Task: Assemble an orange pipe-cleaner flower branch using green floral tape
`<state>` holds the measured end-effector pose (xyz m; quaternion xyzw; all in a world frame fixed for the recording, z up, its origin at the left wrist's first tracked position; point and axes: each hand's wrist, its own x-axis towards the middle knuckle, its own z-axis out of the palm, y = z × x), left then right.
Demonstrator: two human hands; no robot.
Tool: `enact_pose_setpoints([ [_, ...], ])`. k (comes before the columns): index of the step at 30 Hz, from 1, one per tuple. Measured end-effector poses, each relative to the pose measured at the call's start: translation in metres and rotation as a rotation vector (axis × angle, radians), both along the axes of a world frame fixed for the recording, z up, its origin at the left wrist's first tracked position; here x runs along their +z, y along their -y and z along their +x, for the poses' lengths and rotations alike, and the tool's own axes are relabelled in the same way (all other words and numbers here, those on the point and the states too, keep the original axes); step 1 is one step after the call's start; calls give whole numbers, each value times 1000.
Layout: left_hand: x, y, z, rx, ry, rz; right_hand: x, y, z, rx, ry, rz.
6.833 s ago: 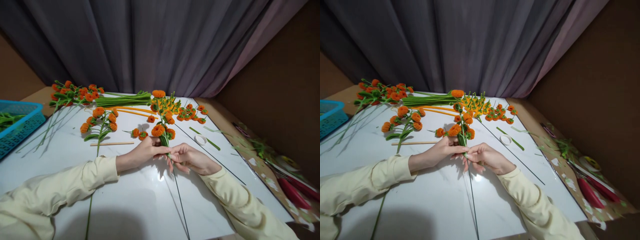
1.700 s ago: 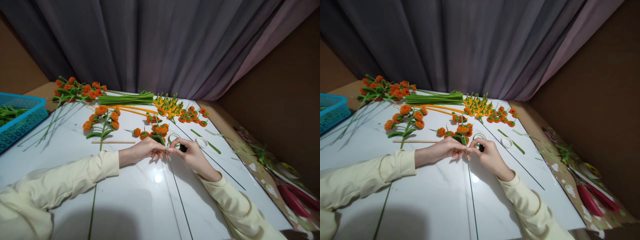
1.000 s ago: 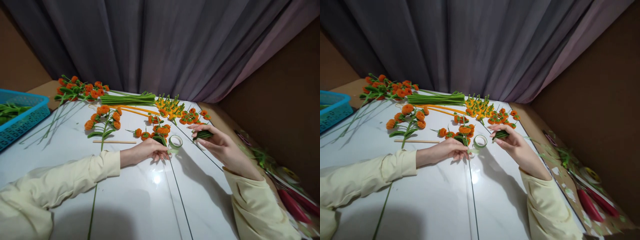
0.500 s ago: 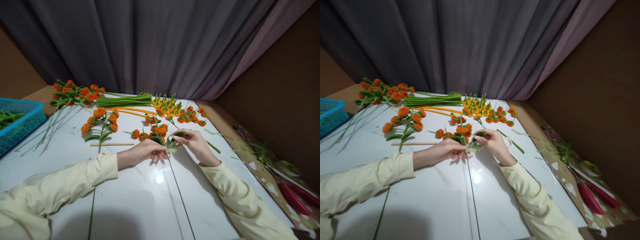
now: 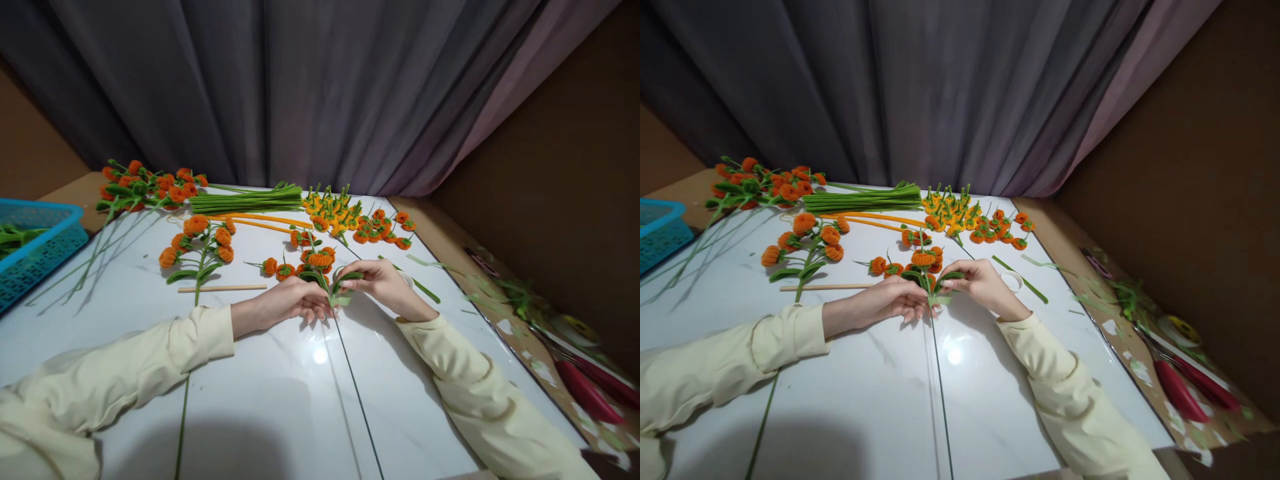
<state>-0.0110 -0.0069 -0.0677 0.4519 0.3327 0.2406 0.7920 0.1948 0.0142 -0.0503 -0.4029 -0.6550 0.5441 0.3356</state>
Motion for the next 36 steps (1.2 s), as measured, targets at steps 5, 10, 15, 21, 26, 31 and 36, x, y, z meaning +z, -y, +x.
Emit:
enact_pose_setpoints([
  [5,0,1,0,-7,-18,18,2,-1,2,19,-5,7],
  [10,1,1,0,8,-20,1,1,1,-1,45,33,71],
  [15,2,2,1,1,-16,8,1,3,-4,11,34,165],
  [21,-2,1,1,12,0,-6,0,4,-4,-6,59,189],
  [26,-2,0,1,9,12,-21,-1,3,-4,-26,49,202],
  [31,-3,0,3,38,-32,-7,-2,3,-5,-22,33,200],
  [36,-4,2,4,61,-88,35,-2,3,-6,-9,41,196],
])
